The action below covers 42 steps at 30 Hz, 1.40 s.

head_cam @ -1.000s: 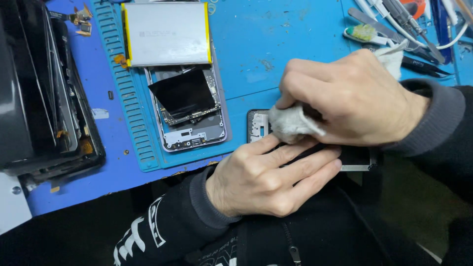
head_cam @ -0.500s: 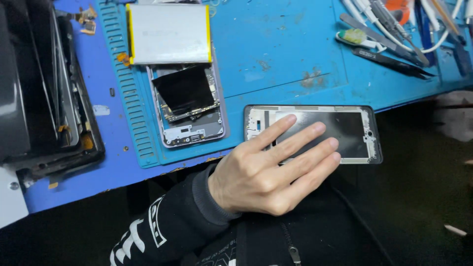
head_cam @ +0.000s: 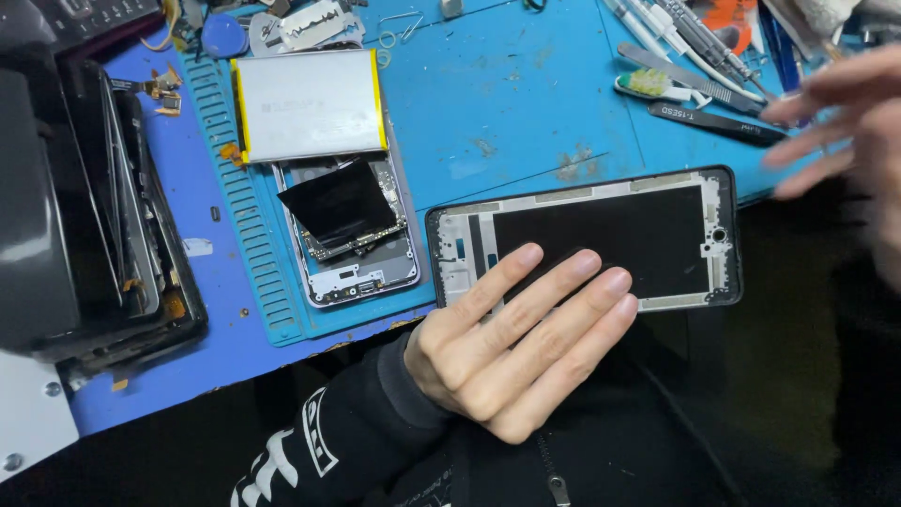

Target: Clean and prepare a phone chassis for screen re-assembly.

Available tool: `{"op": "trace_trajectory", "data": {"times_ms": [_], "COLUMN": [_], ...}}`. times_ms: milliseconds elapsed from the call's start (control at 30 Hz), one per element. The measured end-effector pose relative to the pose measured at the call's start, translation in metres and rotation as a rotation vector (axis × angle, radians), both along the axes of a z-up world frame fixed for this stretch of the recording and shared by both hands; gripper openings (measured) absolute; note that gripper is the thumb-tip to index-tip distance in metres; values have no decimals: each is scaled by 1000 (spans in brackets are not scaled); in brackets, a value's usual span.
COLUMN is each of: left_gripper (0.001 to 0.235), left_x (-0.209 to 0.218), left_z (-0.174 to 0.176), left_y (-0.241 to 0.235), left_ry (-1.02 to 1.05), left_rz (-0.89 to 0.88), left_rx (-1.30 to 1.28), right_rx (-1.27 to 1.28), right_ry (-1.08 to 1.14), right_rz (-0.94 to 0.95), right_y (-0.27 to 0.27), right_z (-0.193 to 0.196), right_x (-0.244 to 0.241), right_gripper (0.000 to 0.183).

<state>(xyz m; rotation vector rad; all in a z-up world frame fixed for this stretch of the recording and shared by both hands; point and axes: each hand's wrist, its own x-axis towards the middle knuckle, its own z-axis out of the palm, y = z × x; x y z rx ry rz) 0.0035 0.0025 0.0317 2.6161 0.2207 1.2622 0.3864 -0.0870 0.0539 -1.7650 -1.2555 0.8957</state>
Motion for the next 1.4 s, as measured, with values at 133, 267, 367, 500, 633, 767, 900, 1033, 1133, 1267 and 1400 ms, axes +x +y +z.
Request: {"op": "trace_trajectory", "data": {"times_ms": [133,267,367,500,633,767,900,1033,1133,1267,1400], "left_gripper": [26,28,28,27,35,55,60,92,74,63,68], "left_x": [-2,-1,4,6,3,-9,-17,-12,-5,3,4], "left_z": [5,10,9,8,12,38,33,30,8,6,0], "left_y": [-2,-5,-6,-3,0,11,6,1,-10,-12,-18], "left_ry": [18,47,41,61,12,-67,-90,-201,-192,-387,-352], "left_rz": [43,79,159,160,83,-19,-137,-633,-714,-1031,-902], "left_rx": [79,124,110,69,-60,-212,-833,-1772,-1700,-2118,-1991], "right_rx": [-58,-112,-117,-90,-13,15,-30,-90,-100,-108,-49], "right_ry": [86,84,99,162,220,389,444,494,531,453,349], "right_rz": [39,42,6,-59,-84,-103,-120,-112,-57,5,75], "right_y": [-28,-27,-18,-8,-2,1,5,6,2,24,43], "right_z": [20,19,19,24,27,26,33,30,16,19,5], "right_x": [-98,-129,-138,-136,-126,-120,-127,-130,-126,-144,-149], "right_gripper": [52,66,66,57,47,41,39,41,39,37,31]}}
